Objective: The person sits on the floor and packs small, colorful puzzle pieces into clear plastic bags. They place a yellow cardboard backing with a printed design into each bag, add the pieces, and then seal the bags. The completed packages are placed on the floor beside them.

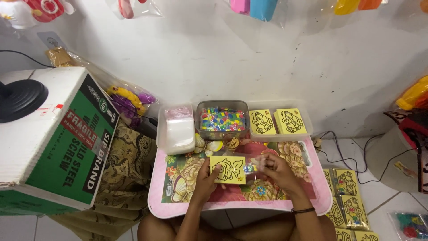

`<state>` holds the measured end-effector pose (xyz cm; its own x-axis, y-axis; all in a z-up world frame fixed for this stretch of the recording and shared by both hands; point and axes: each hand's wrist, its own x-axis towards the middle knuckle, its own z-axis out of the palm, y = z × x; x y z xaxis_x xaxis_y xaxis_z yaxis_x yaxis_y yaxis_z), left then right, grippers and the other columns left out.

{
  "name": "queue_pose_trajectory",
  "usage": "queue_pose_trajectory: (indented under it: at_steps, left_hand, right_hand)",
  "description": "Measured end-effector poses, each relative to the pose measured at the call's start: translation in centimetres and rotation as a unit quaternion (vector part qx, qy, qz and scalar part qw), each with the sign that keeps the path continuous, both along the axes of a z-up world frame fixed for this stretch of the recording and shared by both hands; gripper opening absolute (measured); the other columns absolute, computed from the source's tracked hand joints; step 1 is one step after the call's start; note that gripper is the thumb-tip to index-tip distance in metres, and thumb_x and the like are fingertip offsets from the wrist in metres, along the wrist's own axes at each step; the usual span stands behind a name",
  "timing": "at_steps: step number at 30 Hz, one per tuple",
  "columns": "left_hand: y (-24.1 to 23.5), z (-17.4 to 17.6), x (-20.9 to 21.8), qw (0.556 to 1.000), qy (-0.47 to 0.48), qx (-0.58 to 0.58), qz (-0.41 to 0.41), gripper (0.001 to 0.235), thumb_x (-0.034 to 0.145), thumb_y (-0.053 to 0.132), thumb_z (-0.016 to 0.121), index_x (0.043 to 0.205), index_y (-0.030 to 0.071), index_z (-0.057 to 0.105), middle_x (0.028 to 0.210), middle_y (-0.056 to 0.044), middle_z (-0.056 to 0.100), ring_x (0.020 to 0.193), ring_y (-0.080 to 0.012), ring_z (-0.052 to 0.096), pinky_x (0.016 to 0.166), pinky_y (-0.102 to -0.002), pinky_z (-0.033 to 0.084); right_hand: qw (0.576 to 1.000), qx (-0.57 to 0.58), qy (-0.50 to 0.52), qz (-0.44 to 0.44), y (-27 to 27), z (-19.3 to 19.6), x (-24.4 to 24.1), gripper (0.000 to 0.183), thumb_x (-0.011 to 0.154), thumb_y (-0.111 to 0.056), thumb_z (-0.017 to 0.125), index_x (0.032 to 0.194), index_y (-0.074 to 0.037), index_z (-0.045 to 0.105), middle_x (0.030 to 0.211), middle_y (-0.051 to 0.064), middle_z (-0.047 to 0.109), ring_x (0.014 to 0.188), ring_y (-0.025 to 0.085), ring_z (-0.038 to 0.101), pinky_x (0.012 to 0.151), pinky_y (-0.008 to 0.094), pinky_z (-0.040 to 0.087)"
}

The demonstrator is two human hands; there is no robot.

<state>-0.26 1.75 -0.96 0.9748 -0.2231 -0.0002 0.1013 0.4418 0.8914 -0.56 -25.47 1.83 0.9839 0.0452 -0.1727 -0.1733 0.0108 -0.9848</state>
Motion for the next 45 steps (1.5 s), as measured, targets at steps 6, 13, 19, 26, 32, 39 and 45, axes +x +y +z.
queue_pose_trajectory:
  at_steps: [6,13,19,26,32,39,45]
  left_hand:
    - [0.0,-0.8,0.3,0.999,-0.017,0.025,0.016,0.034,0.103,0.014,0.057,0.132,-0.002,0.053,0.094,-0.02,0.069,0.066,-0.0245,0.072,0.046,-0.033,0.061]
    - [-0.1,-2.1,0.7,0.999,-0.041,0.015,0.013,0.036,0.104,0.015,0.055,0.134,-0.004,0.051,0.09,-0.023,0.07,0.064,-0.0272,0.076,0.046,-0.035,0.066]
    - [0.0,-3.4,1.2,0.998,-0.046,0.034,0.001,0.038,0.104,0.013,0.056,0.137,-0.004,0.05,0.092,-0.023,0.069,0.066,-0.0286,0.075,0.047,-0.037,0.067]
    - [0.2,-2.3,0.9,0.996,-0.055,0.069,-0.024,0.038,0.104,0.015,0.055,0.137,-0.003,0.053,0.093,-0.023,0.073,0.068,-0.0249,0.076,0.052,-0.034,0.068]
    - [0.3,-2.1,1.0,0.992,-0.062,0.102,-0.031,0.039,0.103,0.014,0.058,0.139,-0.003,0.053,0.092,-0.023,0.074,0.067,-0.0255,0.076,0.052,-0.035,0.068]
    - [0.3,-0.2,0.1,0.981,-0.07,0.18,-0.009,0.032,0.099,0.019,0.07,0.122,-0.002,0.064,0.095,-0.017,0.075,0.081,-0.0193,0.07,0.07,-0.035,0.063]
    - [0.4,0.9,-0.3,0.982,-0.073,0.173,-0.016,0.025,0.1,0.02,0.069,0.115,0.0,0.067,0.093,-0.012,0.075,0.084,-0.0169,0.067,0.079,-0.035,0.06]
  right_hand:
    - [0.999,0.022,-0.018,-0.018,1.6,-2.0,1.0,0.035,0.082,0.002,0.079,0.112,-0.002,0.061,0.08,0.018,0.073,0.047,0.016,0.058,0.035,0.028,0.047]
    - [0.993,-0.104,-0.051,-0.011,2.5,-3.3,2.4,0.058,0.076,-0.007,0.089,0.127,-0.01,0.061,0.09,0.018,0.074,0.06,0.016,0.062,0.042,0.027,0.052]
    - [0.958,-0.19,-0.209,0.053,3.4,-2.6,1.9,0.05,0.071,-0.022,0.093,0.117,-0.012,0.077,0.1,0.015,0.07,0.097,0.03,0.066,0.089,0.041,0.052]
    - [0.995,-0.006,-0.084,0.049,4.9,-1.9,1.8,0.028,0.075,-0.003,0.086,0.101,-0.001,0.075,0.075,0.005,0.064,0.065,0.013,0.058,0.053,0.028,0.053]
    - [0.995,-0.061,-0.081,0.02,5.2,-2.0,1.7,0.024,0.083,-0.023,0.085,0.093,-0.005,0.073,0.07,0.01,0.067,0.068,0.019,0.061,0.065,0.035,0.054]
    - [0.989,-0.081,-0.095,0.075,5.2,0.3,0.5,0.024,0.084,-0.018,0.08,0.099,-0.001,0.075,0.075,0.01,0.065,0.074,0.019,0.063,0.069,0.034,0.059]
    - [0.985,-0.067,-0.122,0.102,3.9,-0.3,0.5,0.031,0.078,-0.015,0.084,0.104,0.001,0.079,0.08,0.011,0.068,0.079,0.021,0.06,0.07,0.036,0.055]
